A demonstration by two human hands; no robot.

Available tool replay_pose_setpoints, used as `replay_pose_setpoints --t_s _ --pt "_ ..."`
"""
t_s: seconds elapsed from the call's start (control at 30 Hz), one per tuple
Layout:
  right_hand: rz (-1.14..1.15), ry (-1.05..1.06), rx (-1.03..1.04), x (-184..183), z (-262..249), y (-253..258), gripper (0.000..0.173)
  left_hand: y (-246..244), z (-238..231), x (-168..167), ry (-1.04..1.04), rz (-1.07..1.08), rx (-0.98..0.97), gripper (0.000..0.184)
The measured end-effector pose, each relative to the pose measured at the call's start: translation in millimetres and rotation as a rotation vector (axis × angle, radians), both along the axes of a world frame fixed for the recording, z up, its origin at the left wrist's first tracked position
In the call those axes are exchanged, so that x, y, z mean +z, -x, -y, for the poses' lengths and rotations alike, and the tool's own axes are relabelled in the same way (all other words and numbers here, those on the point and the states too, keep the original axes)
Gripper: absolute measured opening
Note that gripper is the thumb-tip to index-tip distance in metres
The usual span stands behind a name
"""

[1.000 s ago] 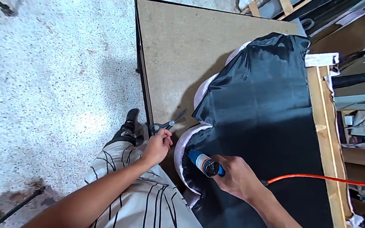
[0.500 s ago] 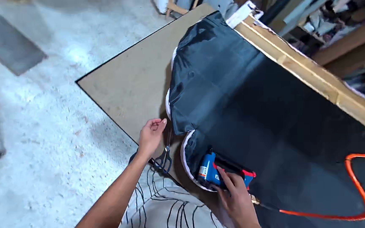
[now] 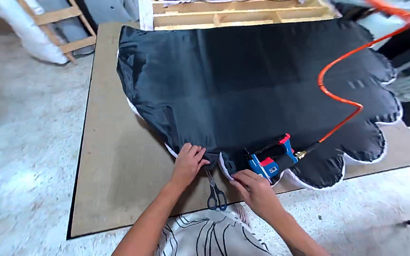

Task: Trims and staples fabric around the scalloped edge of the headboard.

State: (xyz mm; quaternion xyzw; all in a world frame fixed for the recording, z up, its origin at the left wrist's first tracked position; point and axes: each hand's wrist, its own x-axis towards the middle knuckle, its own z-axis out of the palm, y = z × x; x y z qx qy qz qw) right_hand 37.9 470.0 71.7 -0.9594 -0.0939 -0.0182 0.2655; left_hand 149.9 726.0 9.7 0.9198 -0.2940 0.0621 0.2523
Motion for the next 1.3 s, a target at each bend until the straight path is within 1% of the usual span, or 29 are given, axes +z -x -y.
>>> replay_pose_setpoints --t_s 0.07,0.13,0.2,0.27,0.33,0.43,0.53,0.6,0.63,0.7,0.77,0.87,0.93,1.0,1.07,1.1,1.2,1.3 --pt "0.023 0.033 -0.049 -9.1 -17.9 -20.2 0.021 -7.4 -0.6 -0.5 -0.015 0.054 -0.042 0.039" --pt "0.057 0.035 -0.058 -14.2 -27.3 -47.3 0.019 -12.8 -0.2 -5.0 0.019 0.089 -0.068 0.027" --pt "0.048 0.007 -0.007 -16.3 -32.3 -75.0 0.021 -20.4 -0.4 -6.4 0.056 0.103 -0.107 0.018" --pt "-0.021 -0.001 0.079 -14.0 -35.3 -98.5 0.026 -28.7 -2.1 -6.9 0.09 0.123 -0.158 0.013" --pt "-0.046 -0.007 0.179 -16.8 -38.4 -117.7 0.025 -36.6 -4.4 -5.3 0.127 0.127 -0.22 0.011" --pt "-0.017 0.004 0.301 -21.4 -41.6 -132.3 0.016 -39.0 -6.3 -0.2 0.115 0.101 -0.282 0.009" --pt "0.132 0.021 0.347 -28.5 -41.6 -129.4 0.009 -36.0 -8.5 7.8 0.032 0.081 -0.292 0.014" --pt "0.223 0.004 0.335 -36.4 -41.5 -118.8 0.008 -29.5 -14.3 13.8 -0.005 0.028 -0.246 0.015" --pt "0.231 -0.011 0.316 -37.1 -40.7 -112.4 0.008 -24.6 -18.1 16.7 -0.025 -0.011 -0.191 0.02" --pt "0.16 -0.045 0.28 -34.4 -34.8 -101.3 0.009 -11.3 -25.4 20.9 -0.041 -0.096 -0.073 0.039" --pt "0.006 -0.094 0.237 -25.5 -26.4 -96.4 0.007 0.4 -29.7 16.6 -0.016 -0.129 0.029 0.046" --pt "-0.01 -0.198 0.2 -17.5 -18.6 -103.1 0.012 11.9 -23.2 11.2 0.091 -0.196 0.165 0.042" --pt "-0.042 -0.195 0.255 -14.8 -20.4 -117.4 0.015 14.6 -16.0 11.0 0.14 -0.242 0.217 0.036" --pt "-0.128 -0.119 0.364 -17.0 -24.2 -130.6 0.019 13.8 -12.8 11.8 0.171 -0.285 0.226 0.031" --pt "-0.171 -0.034 0.435 -20.3 -28.6 -136.6 0.025 11.5 -15.0 12.8 0.148 -0.287 0.189 0.034" --pt "-0.156 -0.014 0.441 -23.4 -29.7 -136.3 0.024 11.1 -17.0 12.4 0.122 -0.27 0.169 0.036" --pt "-0.057 -0.051 0.438 -38.9 -26.2 -132.2 0.007 12.4 -18.7 7.0 0.08 -0.202 0.162 0.038" --pt "-0.017 -0.127 0.424 -47.1 -23.8 -131.1 0.013 7.3 -16.3 0.7 0.096 -0.132 0.128 0.038"
